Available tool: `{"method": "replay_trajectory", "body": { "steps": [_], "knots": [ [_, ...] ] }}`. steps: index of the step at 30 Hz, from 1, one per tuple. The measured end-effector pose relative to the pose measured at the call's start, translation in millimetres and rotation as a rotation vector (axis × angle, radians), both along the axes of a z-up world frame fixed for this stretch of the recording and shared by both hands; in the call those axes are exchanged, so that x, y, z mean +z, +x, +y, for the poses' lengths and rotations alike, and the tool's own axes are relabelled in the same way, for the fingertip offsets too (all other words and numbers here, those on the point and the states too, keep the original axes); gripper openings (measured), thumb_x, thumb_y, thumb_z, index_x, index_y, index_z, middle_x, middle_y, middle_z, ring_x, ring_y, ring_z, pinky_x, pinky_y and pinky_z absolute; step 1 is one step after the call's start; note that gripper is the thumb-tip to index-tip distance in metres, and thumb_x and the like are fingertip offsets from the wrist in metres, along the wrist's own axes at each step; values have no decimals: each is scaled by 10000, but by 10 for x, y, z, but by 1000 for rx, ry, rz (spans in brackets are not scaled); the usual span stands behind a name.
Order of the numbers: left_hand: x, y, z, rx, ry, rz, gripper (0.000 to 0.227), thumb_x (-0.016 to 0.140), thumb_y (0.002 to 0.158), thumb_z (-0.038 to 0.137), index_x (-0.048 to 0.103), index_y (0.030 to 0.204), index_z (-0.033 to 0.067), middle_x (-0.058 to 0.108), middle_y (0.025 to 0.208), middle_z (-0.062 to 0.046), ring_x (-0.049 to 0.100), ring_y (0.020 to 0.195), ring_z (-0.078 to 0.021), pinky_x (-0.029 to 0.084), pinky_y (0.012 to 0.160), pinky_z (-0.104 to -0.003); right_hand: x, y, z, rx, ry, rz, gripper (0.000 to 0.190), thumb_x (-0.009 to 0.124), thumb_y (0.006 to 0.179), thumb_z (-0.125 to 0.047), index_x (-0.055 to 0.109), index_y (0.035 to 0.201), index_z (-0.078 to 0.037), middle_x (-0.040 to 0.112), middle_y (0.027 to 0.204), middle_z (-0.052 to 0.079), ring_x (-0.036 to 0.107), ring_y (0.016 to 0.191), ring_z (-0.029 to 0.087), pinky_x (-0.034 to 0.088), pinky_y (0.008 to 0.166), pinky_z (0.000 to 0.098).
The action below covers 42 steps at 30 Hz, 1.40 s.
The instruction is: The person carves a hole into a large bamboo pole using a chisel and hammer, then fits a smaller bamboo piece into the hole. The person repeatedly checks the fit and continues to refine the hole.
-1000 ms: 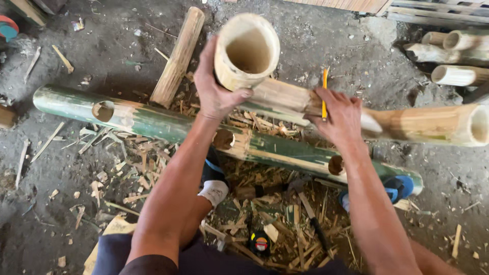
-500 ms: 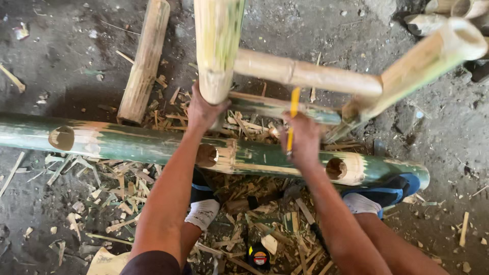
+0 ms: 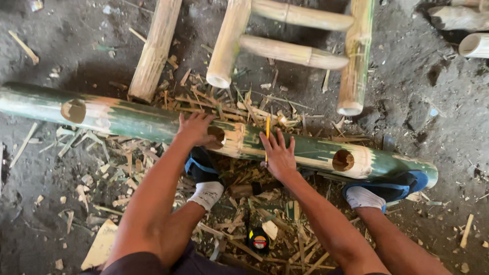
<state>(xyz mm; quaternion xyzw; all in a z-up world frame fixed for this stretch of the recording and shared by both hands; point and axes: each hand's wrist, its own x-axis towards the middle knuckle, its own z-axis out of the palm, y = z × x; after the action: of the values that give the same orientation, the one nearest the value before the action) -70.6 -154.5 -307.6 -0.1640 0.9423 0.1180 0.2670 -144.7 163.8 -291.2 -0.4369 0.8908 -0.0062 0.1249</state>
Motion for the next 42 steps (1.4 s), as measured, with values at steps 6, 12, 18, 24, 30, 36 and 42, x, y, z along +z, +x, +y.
{"method": "replay_trajectory", "body": {
  "steps": [6, 12, 18, 24, 30, 36, 42],
  "knots": [
    [-187, -48, 297, 8, -225, 81, 478, 538, 1005, 164, 538, 1478, 229, 567, 1488, -53, 483, 1426, -320, 226, 1147, -779, -101, -110, 131, -22, -54, -65, 1132, 889, 704, -442, 221, 1595, -239, 379, 1588, 74, 282, 1515, 332, 210, 1137, 703],
    [-181, -226, 1159, 26, -133, 68, 478, 492, 1004, 164, 470, 1481, 179, 504, 1496, -121, 460, 1372, -386, 169, 1065, -830, 99, -350, 844, -51, 51, -78, 1111, 888, 691, -458, 249, 1578, -258, 403, 1577, 26, 293, 1512, 275, 208, 1175, 658],
    [5, -279, 1665, -39, -101, 177, 584, 573, 878, 75, 475, 1447, 161, 515, 1454, -99, 476, 1342, -341, 221, 1111, -743, -65, -206, 1323, -67, 28, 33, 936, 819, 803, -358, 295, 1570, -239, 415, 1604, 87, 315, 1491, 297, 245, 1146, 634],
    [-271, 426, 2035, -830, 397, 429, 324, 564, 932, 190, 584, 1251, 139, 640, 1259, -117, 638, 1151, -311, 572, 910, -452, -559, 762, 1550, 345, 97, -56, 686, 630, 901, -154, 375, 1537, -167, 454, 1559, 98, 396, 1446, 279, 256, 1161, 522],
    [-721, 924, 2157, -395, 62, -21, 435, 520, 993, 180, 502, 1427, 199, 649, 1271, -167, 701, 1059, -337, 597, 808, -474, -907, 988, 1938, 353, 15, 34, 717, 604, 795, -92, 415, 1473, -230, 563, 1430, 59, 493, 1329, 260, 307, 1153, 600],
    [-967, 932, 2163, -357, 54, -12, 549, 500, 986, 168, 448, 1533, 158, 716, 1195, -155, 734, 998, -327, 599, 786, -473, -1173, 759, 2326, -456, 162, -340, 772, 696, 915, -333, 321, 1493, 15, 565, 1322, 260, 548, 1234, 427, 490, 997, 488],
    [-1124, 1085, 2192, -259, -5, 13, 328, 526, 1015, 305, 632, 1284, 151, 660, 1286, -130, 729, 1009, -312, 584, 793, -498, -1209, 781, 2322, -556, 87, -317, 597, 613, 896, -140, 451, 1461, -40, 690, 1098, 291, 683, 1004, 459, 549, 861, 545]
  ]
}}
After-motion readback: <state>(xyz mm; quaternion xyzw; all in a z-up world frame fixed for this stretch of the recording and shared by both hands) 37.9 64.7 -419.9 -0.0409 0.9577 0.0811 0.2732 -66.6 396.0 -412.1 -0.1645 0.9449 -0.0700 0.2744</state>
